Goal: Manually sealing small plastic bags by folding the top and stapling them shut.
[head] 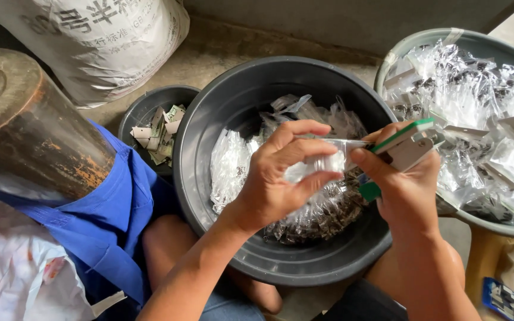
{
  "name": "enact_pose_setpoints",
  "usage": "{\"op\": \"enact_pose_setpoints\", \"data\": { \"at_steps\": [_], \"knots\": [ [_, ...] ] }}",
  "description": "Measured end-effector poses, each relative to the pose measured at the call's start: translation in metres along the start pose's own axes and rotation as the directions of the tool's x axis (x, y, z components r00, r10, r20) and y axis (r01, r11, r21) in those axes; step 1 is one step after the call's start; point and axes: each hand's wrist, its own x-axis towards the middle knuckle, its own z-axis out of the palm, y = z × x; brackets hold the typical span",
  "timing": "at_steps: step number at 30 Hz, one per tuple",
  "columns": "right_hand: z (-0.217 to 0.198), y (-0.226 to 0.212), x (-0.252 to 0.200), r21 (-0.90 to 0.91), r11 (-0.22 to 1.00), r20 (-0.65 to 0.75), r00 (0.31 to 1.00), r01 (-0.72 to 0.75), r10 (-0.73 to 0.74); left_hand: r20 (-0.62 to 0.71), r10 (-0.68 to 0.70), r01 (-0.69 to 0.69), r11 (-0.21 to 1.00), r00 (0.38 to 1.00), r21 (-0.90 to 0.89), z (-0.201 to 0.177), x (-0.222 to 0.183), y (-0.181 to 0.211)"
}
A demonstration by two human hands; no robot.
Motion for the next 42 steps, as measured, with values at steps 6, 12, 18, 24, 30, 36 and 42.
{"op": "enact_pose_setpoints", "data": {
  "at_steps": [6,12,18,24,30,36,42],
  "knots": [
    [0.020,0.015,-0.007,0.035,0.999,-0.016,1.000,-0.003,0.004,-0.095,-0.279,0.268,0.956,0.956,-0.116,0.012,-0.028,-0.029],
    [0.016,0.014,0.004,-0.101,0.990,-0.149,0.983,0.094,-0.108,-0.180,-0.229,0.242,0.969,0.957,0.056,0.019,-0.031,-0.047],
    [0.039,0.046,0.017,-0.176,0.983,-0.197,0.977,0.052,-0.087,-0.200,-0.214,0.246,0.958,0.956,0.147,0.050,-0.042,-0.066],
    [0.040,0.092,0.017,-0.267,0.960,-0.171,0.985,-0.080,0.034,-0.249,-0.314,0.348,0.932,0.916,0.104,0.060,-0.056,-0.081],
    [0.032,0.086,0.007,-0.089,0.962,-0.233,0.944,-0.258,0.232,-0.240,-0.395,0.419,0.907,0.887,0.054,0.063,-0.054,-0.086],
    [-0.029,0.123,0.008,-0.348,0.935,-0.281,0.959,-0.067,-0.036,-0.150,-0.492,0.500,0.866,0.858,0.017,0.048,-0.060,-0.115],
    [-0.037,0.068,0.025,-0.280,0.912,-0.144,0.953,-0.299,0.268,0.008,-0.658,0.655,0.748,0.753,-0.109,0.005,-0.050,-0.114]
  ]
}}
